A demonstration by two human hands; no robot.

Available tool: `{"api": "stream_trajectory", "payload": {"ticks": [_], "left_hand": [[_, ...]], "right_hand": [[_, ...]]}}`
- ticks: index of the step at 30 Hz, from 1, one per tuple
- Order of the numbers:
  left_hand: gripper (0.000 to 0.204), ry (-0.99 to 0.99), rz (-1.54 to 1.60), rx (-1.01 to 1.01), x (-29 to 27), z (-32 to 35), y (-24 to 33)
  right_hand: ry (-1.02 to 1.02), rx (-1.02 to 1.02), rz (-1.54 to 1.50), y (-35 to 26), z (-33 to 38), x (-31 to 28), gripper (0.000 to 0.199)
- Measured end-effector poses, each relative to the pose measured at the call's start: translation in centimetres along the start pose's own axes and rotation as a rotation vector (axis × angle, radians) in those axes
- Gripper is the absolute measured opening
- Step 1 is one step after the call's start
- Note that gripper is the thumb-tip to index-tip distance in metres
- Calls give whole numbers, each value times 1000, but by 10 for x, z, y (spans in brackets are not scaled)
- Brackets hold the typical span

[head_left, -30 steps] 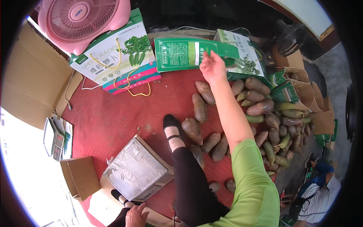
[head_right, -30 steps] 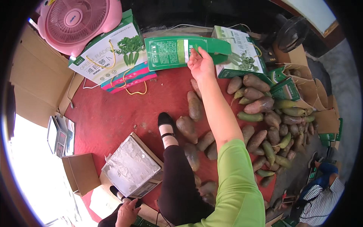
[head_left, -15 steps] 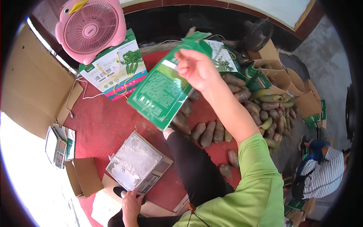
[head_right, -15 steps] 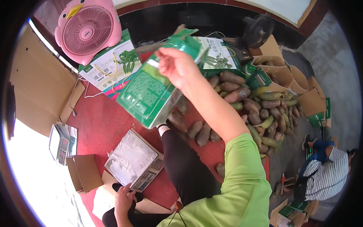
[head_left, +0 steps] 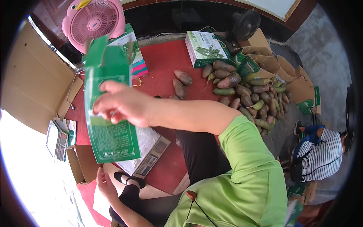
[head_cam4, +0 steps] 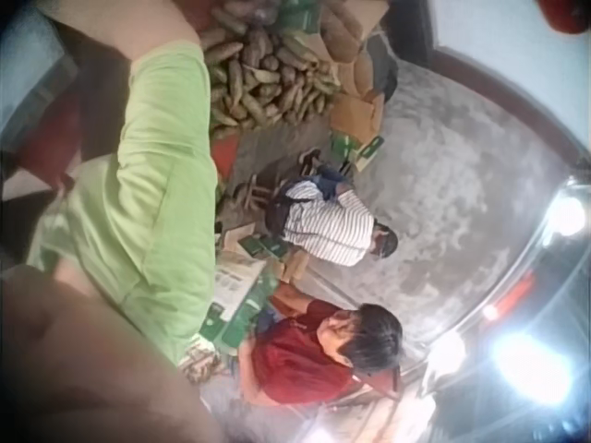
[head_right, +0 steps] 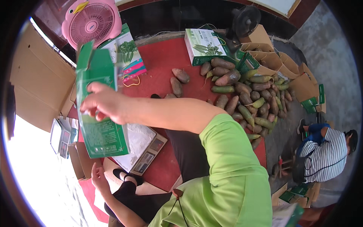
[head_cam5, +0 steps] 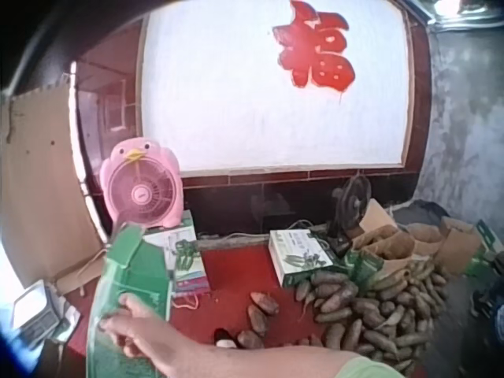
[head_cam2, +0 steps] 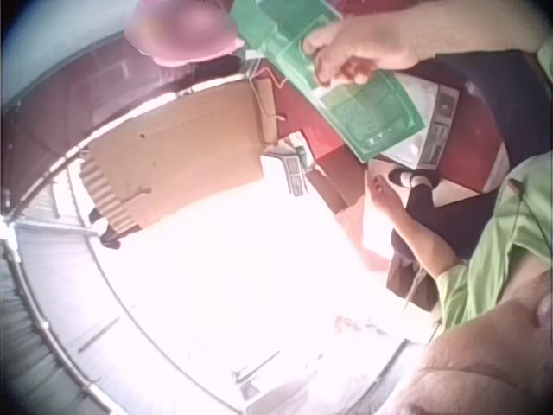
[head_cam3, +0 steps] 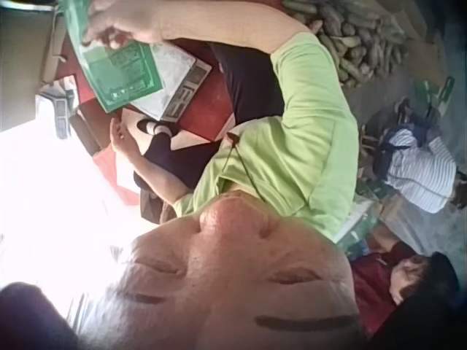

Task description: Sorting, weighing, and packing produce into boxes and bags using a digital scale.

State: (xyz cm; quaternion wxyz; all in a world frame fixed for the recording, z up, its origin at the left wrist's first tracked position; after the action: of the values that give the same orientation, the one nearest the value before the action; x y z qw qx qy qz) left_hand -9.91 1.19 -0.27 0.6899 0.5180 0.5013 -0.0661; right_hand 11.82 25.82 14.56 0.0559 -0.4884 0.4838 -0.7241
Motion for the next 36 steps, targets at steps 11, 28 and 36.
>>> {"api": "stream_trajectory", "payload": {"ticks": [11, 28, 36], "left_hand": [[45, 464, 105, 57, -57, 14, -7], [20, 161, -417, 349, -22, 10, 73], [15, 174, -391, 414, -8, 22, 83]], "right_hand": [[-206, 346, 535, 158, 15, -61, 52], [92, 806, 695, 183, -15, -201, 28], [367, -322, 1125, 72, -42, -150, 30]]}}
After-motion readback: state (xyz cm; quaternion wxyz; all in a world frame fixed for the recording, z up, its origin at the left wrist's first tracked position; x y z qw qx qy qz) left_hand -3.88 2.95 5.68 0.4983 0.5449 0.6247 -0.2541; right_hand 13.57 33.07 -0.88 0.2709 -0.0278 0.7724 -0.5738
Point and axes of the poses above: each hand's wrist, its own z-axis away from the middle knuckle, its own x-axis out of the palm, y = z × x, the point moved 7 cm from there along -z, towards the middle knuckle, and after that the axes turned 1 degree about y, right-handed, at the moved point
